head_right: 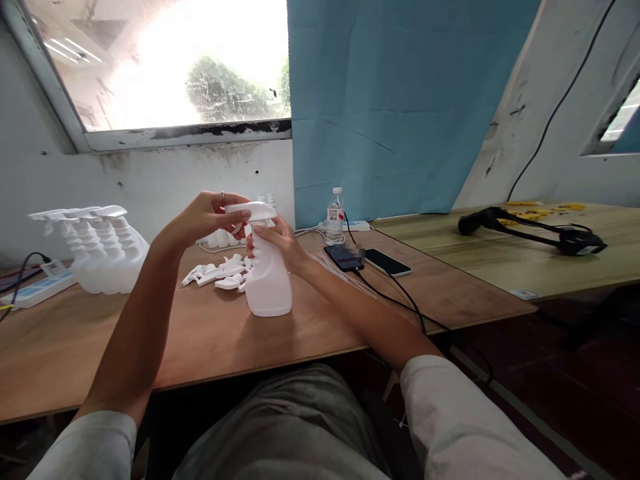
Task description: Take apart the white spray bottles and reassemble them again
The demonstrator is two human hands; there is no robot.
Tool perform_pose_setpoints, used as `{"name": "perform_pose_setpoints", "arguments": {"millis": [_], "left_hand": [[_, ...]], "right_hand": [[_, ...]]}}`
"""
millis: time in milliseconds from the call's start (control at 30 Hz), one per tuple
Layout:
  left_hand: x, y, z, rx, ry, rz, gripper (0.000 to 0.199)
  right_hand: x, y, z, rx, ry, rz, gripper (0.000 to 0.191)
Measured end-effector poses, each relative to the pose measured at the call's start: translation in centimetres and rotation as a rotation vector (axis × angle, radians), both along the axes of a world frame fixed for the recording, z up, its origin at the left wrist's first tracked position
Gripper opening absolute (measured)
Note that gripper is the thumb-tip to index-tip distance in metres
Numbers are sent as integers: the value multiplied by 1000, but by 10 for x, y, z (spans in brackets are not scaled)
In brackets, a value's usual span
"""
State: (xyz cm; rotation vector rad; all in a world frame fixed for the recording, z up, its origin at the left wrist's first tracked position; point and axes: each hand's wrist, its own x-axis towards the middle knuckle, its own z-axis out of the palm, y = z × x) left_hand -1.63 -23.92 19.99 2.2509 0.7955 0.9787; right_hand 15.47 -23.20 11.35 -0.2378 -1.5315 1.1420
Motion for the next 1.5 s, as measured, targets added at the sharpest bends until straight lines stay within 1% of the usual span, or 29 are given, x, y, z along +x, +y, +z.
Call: {"name": "perform_pose_setpoints", "arguments": {"millis": [100,233,367,533,600,700,767,833,900,967,1033,1133,1200,1233,1267,1333,1433,1500], "left_hand": [[0,-1,0,7,0,3,47],[1,-3,1,-10,10,11,49],[0,-1,1,2,12,1,50],[0,-2,1,12,21,28,50],[0,-2,2,10,21,34,49],[1,0,-1,-13,0,1,48],[1,2,-7,-18,-34,-25,48],[0,5,-17,-8,-92,-36,49],[-4,9,-32,-13,-146,-56,48],[-9,12,-53,-56,-182,-89,49],[-16,14,-78,-126,-176,-122,49],[-19,15,-116,-196,-68,-133,47],[-16,12,-135,-207,-2,-150,46],[-13,11,-142,-210,6,-166,45],[-10,10,-148,-211,-3,-182,44],[-5,9,-153,-206,-36,-200,42],[0,9,-154,-176,-37,-199,41],[0,10,-153,-162,-24,-189,42]], "right_hand": [[0,0,1,32,-37,-47,33],[0,-1,1,-24,26,38,33],[0,-2,2,-4,-30,-22,32],[3,-1,-1,-63,25,69,37],[4,1,-2,-61,23,67,37],[3,3,-1,-29,2,46,35],[2,4,0,-23,-17,30,34],[1,4,1,-24,-32,18,35],[1,2,2,-21,-34,8,36],[1,1,2,-21,-35,14,37],[2,0,1,-26,-39,53,39],[5,1,3,-33,-92,116,37],[8,3,5,-55,-164,130,32],[10,3,7,-75,-202,141,29],[11,3,9,-99,-237,159,28],[14,2,12,-147,-287,190,28],[17,1,14,-156,-303,171,25],[18,0,14,-160,-310,173,26]]}}
